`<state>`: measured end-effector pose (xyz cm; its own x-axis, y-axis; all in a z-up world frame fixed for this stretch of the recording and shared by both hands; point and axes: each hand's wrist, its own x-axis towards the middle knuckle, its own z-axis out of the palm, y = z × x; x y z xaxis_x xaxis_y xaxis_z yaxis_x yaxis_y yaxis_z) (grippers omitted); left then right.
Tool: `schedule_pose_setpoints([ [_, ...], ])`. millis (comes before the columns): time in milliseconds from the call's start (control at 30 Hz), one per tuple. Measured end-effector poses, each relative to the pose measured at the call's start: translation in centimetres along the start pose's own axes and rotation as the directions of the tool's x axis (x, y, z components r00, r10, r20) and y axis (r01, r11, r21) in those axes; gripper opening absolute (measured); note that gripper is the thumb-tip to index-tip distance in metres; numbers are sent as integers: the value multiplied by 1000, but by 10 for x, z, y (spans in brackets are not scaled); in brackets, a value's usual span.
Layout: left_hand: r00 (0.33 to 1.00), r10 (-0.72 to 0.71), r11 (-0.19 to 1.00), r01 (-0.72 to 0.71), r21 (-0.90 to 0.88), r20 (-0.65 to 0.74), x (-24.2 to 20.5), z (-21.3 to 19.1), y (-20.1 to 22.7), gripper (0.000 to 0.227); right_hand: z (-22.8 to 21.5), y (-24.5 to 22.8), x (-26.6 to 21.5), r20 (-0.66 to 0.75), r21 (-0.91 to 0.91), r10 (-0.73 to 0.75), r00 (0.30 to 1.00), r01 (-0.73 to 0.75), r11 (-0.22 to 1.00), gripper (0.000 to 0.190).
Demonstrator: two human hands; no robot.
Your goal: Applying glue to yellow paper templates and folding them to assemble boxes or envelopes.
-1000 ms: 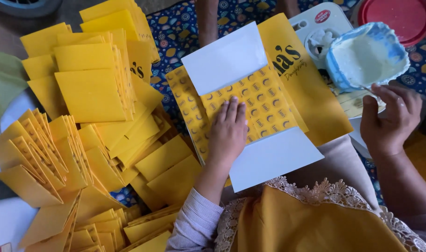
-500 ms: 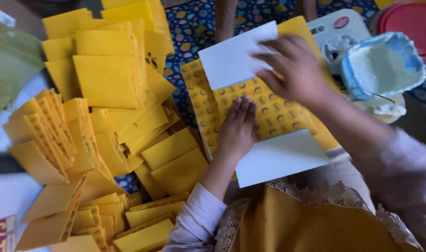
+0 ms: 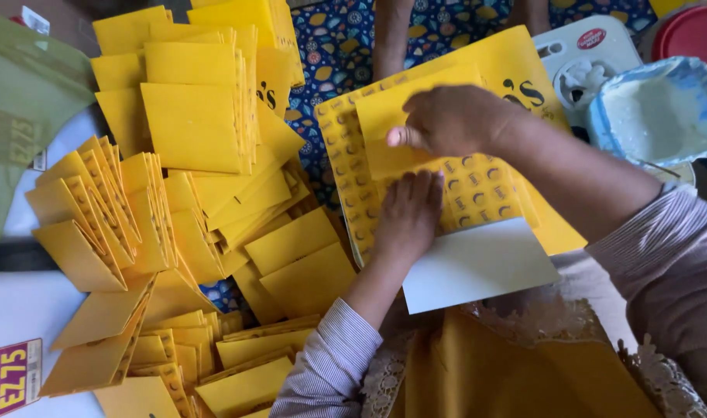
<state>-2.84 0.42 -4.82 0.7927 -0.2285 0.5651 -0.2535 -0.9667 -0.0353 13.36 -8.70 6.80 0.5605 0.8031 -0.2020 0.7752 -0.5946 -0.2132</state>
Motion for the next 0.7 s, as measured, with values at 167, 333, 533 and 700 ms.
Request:
schedule_pose_setpoints([
  [167,972,90,990,-64,122,-216,-3,-6,9,13,14,-5,-18,47,190,-5,999,-4,982,81],
  [333,928,184,983,-165,87,-325,-6,-10,4,16,40,-5,-29,-8,228,-18,1000,20,973,72],
  [533,958,-285,932,278,-234,1,18,-36,-38,25,86,6,-52,-312,131,-67,948,113,985,73],
  [700,772,-208,932,343,-118,601,41,-30,-44,85,113,6,-56,-523,58,-296,800,379,923,92],
])
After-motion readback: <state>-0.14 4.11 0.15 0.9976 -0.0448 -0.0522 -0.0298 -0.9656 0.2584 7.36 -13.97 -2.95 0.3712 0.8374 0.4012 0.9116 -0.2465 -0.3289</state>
